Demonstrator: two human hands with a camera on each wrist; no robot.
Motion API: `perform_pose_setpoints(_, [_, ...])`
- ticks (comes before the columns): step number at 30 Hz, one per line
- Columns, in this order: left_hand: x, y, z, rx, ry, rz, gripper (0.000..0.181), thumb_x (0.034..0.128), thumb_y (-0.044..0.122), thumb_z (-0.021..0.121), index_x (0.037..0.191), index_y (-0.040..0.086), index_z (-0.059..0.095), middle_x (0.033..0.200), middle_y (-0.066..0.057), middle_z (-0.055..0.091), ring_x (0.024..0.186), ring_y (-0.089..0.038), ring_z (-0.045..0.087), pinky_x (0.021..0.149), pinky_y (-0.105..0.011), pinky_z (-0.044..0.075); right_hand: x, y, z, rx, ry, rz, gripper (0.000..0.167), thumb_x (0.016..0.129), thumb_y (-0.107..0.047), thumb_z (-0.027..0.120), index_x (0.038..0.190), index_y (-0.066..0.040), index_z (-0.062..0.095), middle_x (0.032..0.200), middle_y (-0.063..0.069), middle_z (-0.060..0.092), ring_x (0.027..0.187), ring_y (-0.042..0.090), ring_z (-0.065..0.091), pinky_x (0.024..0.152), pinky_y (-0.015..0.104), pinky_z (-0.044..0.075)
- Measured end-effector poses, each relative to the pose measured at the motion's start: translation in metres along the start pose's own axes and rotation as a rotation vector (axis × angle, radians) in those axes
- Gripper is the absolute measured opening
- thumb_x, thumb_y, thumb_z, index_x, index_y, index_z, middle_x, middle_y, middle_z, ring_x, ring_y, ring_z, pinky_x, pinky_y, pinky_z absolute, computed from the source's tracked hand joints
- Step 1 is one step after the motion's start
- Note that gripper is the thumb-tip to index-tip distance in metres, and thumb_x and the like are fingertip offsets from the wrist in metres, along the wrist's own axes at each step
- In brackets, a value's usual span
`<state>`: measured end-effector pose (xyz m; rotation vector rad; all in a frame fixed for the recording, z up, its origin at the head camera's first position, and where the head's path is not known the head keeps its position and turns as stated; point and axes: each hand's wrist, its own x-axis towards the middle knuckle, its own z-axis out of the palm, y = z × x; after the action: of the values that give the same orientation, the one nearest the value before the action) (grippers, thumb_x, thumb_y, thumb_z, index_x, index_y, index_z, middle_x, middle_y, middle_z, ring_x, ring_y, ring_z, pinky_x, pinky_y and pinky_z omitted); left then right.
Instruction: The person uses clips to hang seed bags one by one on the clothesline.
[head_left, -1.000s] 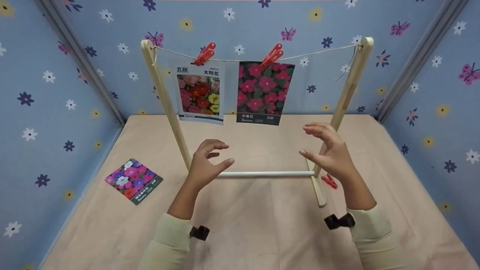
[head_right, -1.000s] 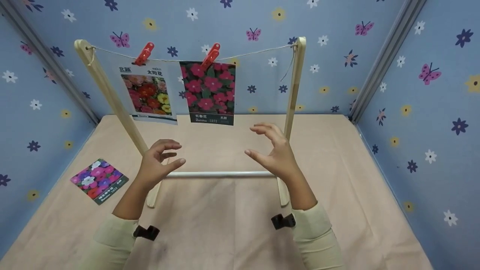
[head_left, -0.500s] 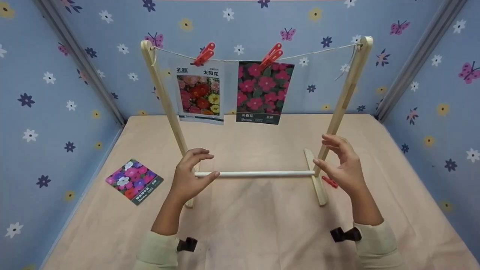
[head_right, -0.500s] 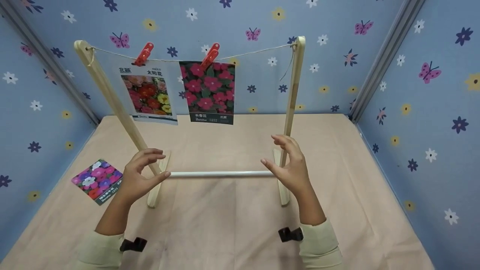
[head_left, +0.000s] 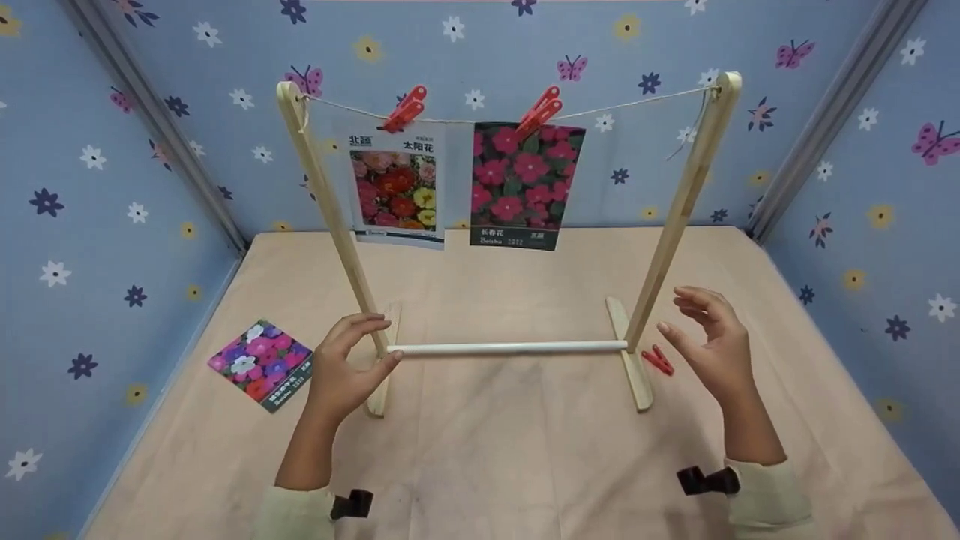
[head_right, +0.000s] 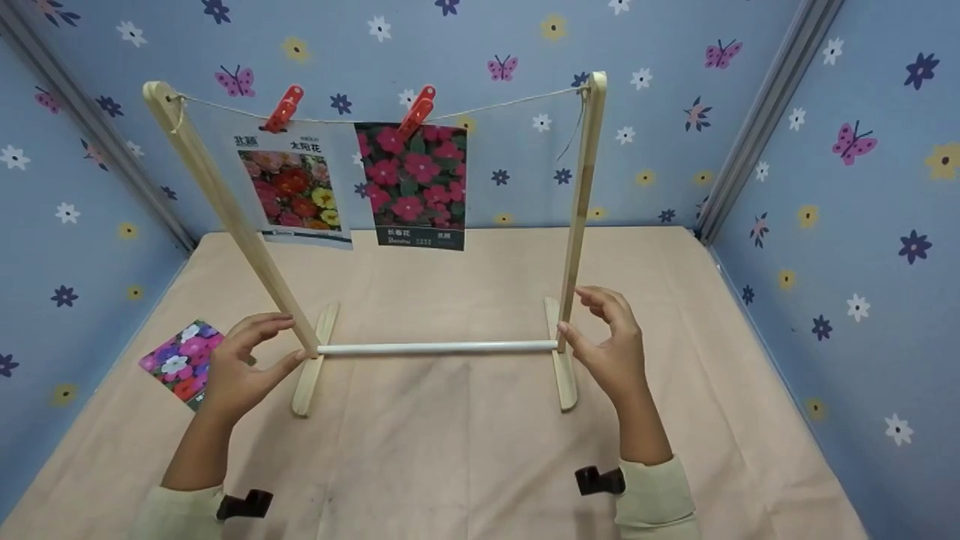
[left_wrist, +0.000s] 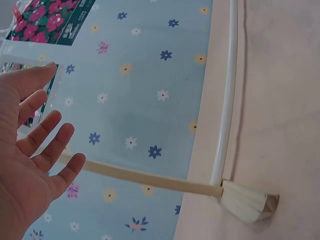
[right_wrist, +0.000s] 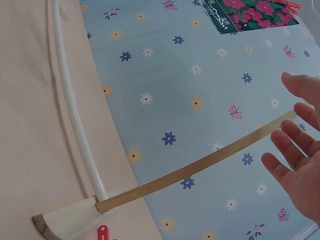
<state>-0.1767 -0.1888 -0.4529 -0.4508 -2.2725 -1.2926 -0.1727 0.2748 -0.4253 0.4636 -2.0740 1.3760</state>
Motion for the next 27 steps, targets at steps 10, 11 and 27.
perform_pose_setpoints(10, [-0.014,-0.019,-0.018,-0.007,0.154,-0.070,0.036,0.0728,0.006,0.086,0.106,0.007,0.073,0.115,-0.007,0.067,0.104,-0.019,0.062,0.089,-0.039,0.053,-0.019,0.034,-0.018,-0.011,0.072,0.177,0.039,0.082,0.011,0.072,0.120,0.008,0.062,0.116,0.016,0.058,0.103,0.016,0.060,0.093,0.021,0.048])
perform_pose_setpoints(11, [-0.016,-0.021,-0.020,-0.009,0.164,-0.080,0.035,0.0729,0.006,0.086,0.106,0.007,0.074,0.115,-0.007,0.067,0.102,-0.019,0.062,0.089,-0.035,0.053,-0.020,0.036,-0.020,-0.018,0.081,0.192,0.038,0.083,0.009,0.072,0.119,0.007,0.063,0.115,0.016,0.059,0.102,0.016,0.060,0.093,0.021,0.048])
perform_pose_setpoints(27, [-0.042,-0.052,-0.048,-0.004,0.252,-0.322,0.042,0.0762,0.004,0.083,0.115,0.002,0.069,0.117,-0.003,0.063,0.105,-0.006,0.057,0.095,-0.026,0.049,-0.047,0.071,-0.034,-0.180,0.071,0.385,0.029,0.090,-0.008,0.070,0.118,0.001,0.066,0.111,0.008,0.061,0.094,0.005,0.060,0.083,0.012,0.048])
